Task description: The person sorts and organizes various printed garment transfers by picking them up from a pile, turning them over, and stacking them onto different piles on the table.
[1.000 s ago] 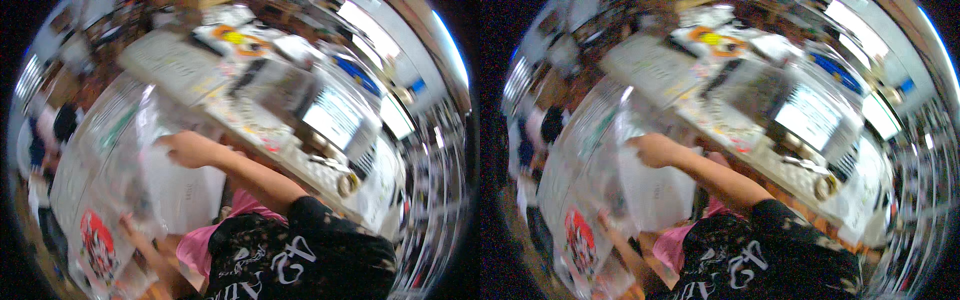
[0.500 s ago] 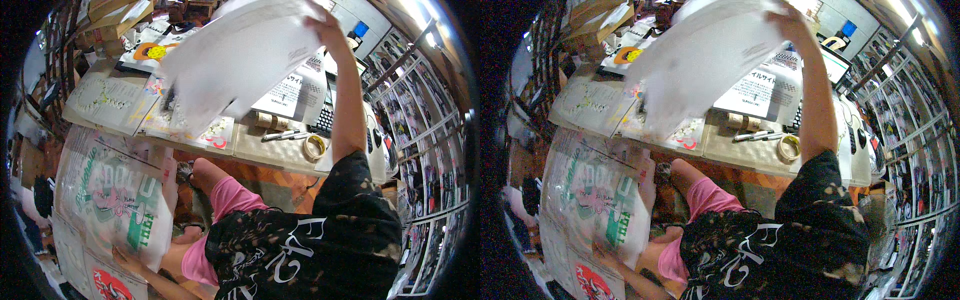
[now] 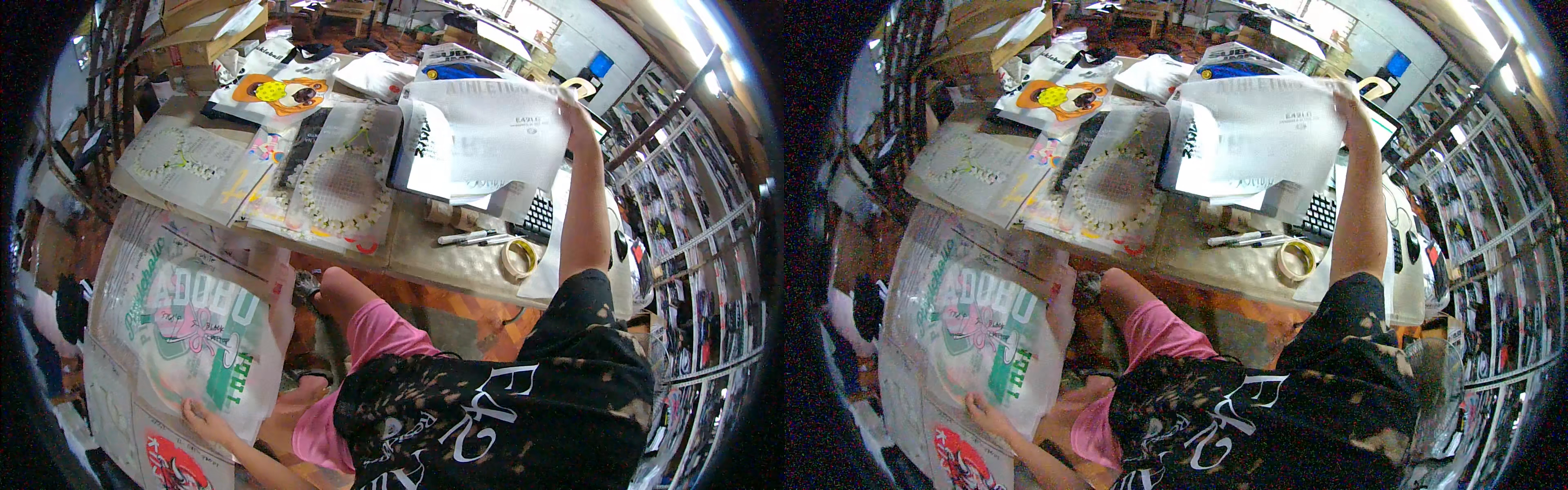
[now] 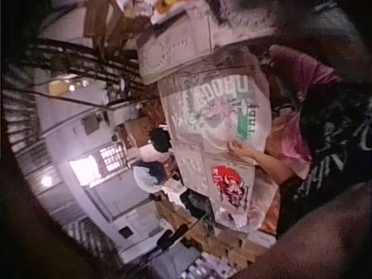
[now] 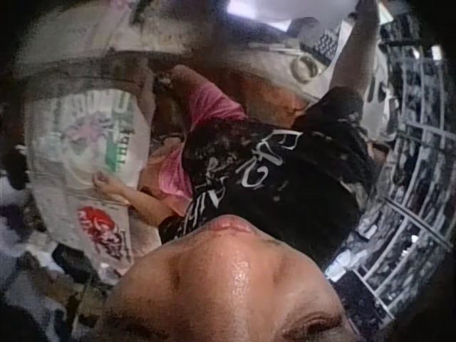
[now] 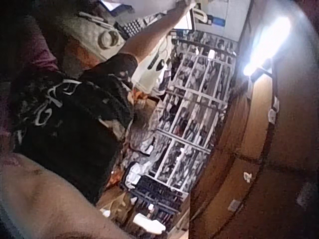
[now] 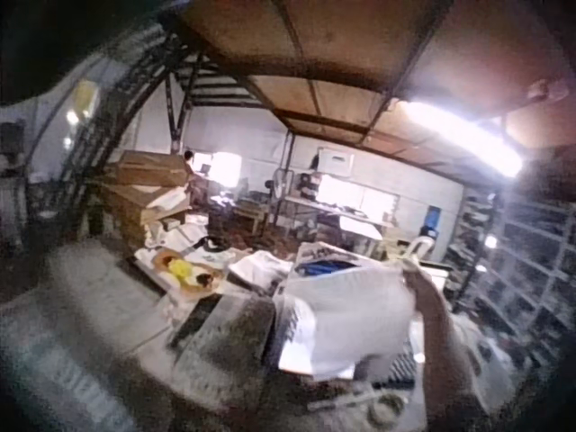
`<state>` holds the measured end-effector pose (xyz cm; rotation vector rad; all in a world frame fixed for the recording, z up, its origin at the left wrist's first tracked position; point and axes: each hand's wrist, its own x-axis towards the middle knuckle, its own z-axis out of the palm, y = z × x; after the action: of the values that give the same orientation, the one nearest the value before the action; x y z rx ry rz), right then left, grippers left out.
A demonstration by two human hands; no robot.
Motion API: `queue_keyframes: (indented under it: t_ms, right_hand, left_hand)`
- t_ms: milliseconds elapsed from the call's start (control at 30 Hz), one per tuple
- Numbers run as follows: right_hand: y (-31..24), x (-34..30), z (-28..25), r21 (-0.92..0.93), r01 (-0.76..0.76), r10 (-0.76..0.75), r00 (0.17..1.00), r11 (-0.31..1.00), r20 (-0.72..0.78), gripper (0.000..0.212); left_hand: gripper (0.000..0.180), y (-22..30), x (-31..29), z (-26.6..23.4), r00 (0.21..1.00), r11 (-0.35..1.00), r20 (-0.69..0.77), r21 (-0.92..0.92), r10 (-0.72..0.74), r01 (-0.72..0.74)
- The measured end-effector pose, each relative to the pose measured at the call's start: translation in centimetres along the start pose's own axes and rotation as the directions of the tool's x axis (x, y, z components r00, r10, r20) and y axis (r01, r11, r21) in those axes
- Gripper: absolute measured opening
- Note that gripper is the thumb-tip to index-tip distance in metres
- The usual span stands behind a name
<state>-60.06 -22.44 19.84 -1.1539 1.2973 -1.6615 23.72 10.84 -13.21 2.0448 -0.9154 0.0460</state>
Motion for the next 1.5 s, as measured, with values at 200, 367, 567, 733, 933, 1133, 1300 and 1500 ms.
queue_keyframes:
  t_ms: [200,367,567,733,933,1133,1300,1500]
  right_hand:
    - [-3.8,12.1,9.8,-0.108,0.006,0.009,0.990,0.994,0.140,0.036]
    - [-17.0,20.7,6.6,-0.026,0.466,-0.449,0.863,0.884,0.231,0.062]
    - [-21.1,15.3,1.1,0.182,0.513,-0.535,0.838,0.839,0.105,0.051]
    - [-5.8,5.2,4.1,-0.032,0.191,-0.192,0.980,0.981,-0.041,0.041]
    - [8.5,2.5,-2.2,-0.024,-0.259,0.250,0.949,0.966,-0.193,0.036]
    - [6.5,-2.8,4.3,-0.283,-0.296,0.242,0.947,0.912,-0.212,0.044]
    - [6.3,-3.9,3.0,-0.247,-0.158,0.141,0.986,0.956,-0.084,0.052]
    - [7.6,-4.1,1.0,-0.334,-0.230,0.196,0.972,0.914,-0.132,0.053]
  left_hand:
    - [0.027,2.1,-0.6,-1.8,1.000,0.990,-0.017,0.137,-0.003,0.005]
    - [0.030,-0.7,-0.6,-1.2,0.997,0.998,-0.059,0.048,0.048,-0.045]
    - [0.033,2.0,-0.6,-0.6,0.999,0.999,0.024,-0.008,-0.047,0.047]
    - [0.031,1.9,-0.4,-1.0,0.998,0.976,-0.006,0.209,0.064,-0.062]
    - [0.028,1.9,-0.5,-0.1,1.000,0.998,0.015,0.069,0.014,-0.015]
    - [0.028,2.7,-0.6,-1.3,0.997,0.988,-0.033,0.139,0.074,-0.068]
    - [0.029,2.0,-0.8,-1.0,0.997,0.989,-0.041,0.142,0.058,-0.052]
    - [0.030,3.6,-0.6,-1.1,1.000,0.982,-0.017,0.188,-0.003,0.006]
